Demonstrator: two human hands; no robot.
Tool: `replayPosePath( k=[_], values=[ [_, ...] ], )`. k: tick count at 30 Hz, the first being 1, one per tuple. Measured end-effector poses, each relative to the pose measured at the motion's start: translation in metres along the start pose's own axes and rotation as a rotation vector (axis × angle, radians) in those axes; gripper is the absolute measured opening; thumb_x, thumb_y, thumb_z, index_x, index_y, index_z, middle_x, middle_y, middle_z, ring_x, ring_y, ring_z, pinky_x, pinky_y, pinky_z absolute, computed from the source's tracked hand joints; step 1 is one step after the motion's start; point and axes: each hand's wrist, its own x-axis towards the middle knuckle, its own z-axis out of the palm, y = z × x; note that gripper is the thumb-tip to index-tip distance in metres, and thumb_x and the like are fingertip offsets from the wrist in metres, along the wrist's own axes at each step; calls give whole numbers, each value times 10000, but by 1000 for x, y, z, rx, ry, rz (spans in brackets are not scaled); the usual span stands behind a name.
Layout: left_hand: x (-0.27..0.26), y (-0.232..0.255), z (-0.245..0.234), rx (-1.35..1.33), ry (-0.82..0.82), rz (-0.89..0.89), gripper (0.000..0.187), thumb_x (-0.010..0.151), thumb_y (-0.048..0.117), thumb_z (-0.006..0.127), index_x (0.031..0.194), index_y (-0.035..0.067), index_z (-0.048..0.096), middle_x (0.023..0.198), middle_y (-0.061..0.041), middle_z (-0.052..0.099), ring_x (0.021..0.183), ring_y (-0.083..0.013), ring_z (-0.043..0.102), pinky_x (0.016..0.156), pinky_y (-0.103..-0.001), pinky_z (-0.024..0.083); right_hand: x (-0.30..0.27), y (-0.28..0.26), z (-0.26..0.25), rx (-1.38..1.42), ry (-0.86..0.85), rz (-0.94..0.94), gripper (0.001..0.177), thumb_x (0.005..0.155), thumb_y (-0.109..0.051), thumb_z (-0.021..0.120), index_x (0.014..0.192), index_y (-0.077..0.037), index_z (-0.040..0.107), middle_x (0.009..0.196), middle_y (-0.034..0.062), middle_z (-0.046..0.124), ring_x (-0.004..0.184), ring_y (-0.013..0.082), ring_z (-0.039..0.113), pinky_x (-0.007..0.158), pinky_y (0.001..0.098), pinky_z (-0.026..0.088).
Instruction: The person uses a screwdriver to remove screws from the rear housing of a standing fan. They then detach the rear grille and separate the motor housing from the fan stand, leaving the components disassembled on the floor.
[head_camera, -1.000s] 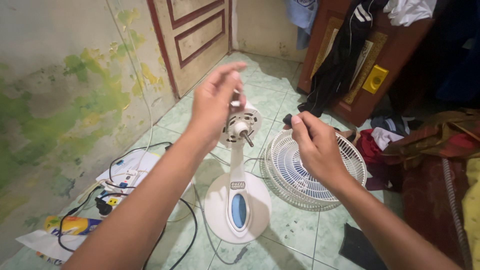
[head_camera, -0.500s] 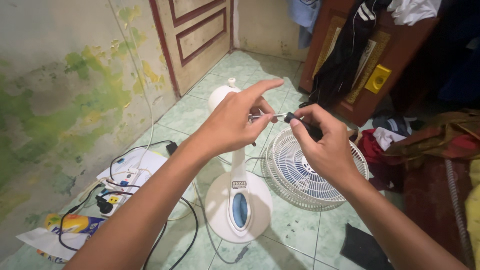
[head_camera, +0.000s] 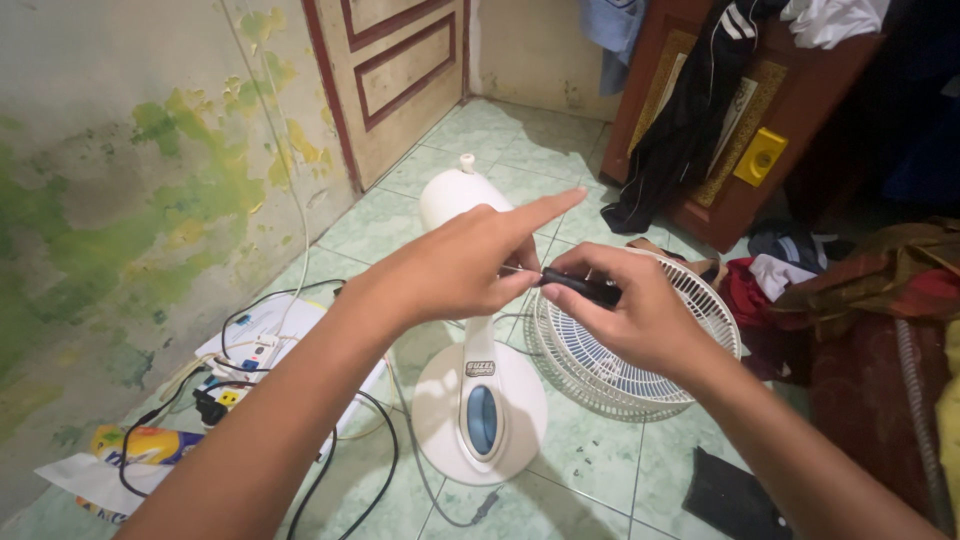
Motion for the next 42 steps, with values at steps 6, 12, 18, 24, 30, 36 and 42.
replayPosePath(
  k=[6, 12, 18, 24, 30, 36, 42],
  values=[
    [5, -10, -7, 427, 368, 172, 523, 810, 339, 836, 1226, 106, 619, 853, -73, 752, 879, -299, 715, 817, -476, 510, 4, 20, 9, 322, 26, 188, 183, 1003, -183, 607, 1057, -30, 693, 689, -52, 554, 569, 30, 443, 483, 225, 361],
    [0, -16, -31, 408, 319, 198, 123, 840, 189, 770, 897, 82, 748, 872, -59, 761, 869, -285, 712, 826, -452, 512, 2, 36, 6, 532, -12, 204, 253, 1045, -211, 539, 1074, -8, 686, 657, -51, 504, 559, 30, 437, 486, 208, 353],
    [-1, -15, -22, 119, 193, 115, 109, 854, 114, 735, 936, 52, 773, 892, -99, 764, 829, -259, 728, 763, -371, 565, -1, 37, 3, 538, -37, 280, 321, 1057, -240, 516, 1011, -10, 736, 648, -38, 528, 535, 36, 436, 468, 207, 348],
    [2, -9, 7, -39, 161, 104, 127, 856, 107, 741, 959, 35, 760, 898, -118, 772, 844, -243, 766, 769, -344, 588, -1, 28, 6, 621, 9, 413, 264, 1038, -253, 532, 1037, -45, 696, 684, -41, 562, 570, 20, 499, 471, 175, 354],
    [1, 3, 19, -143, 172, 55, 130, 876, 119, 740, 971, 32, 765, 910, -113, 791, 862, -199, 789, 796, -314, 605, -8, 30, -4, 682, -57, 424, 284, 1035, -301, 518, 952, -73, 666, 595, -21, 508, 471, 40, 423, 412, 190, 304],
    [1, 47, 24, -346, 255, -12, 171, 858, 172, 789, 964, 40, 771, 875, -54, 798, 747, -79, 715, 648, -242, 542, -13, 34, -31, 653, -19, 251, 247, 1017, -203, 525, 855, -43, 618, 730, -38, 525, 630, 29, 481, 533, 201, 378],
    [29, 88, 34, -200, 174, 3, 162, 843, 190, 810, 940, 60, 806, 793, -37, 791, 546, -93, 565, 496, -247, 442, -50, 48, -53, 665, 109, 127, 232, 1004, -129, 491, 816, -30, 587, 695, -7, 504, 609, 53, 437, 533, 217, 340]
  ],
)
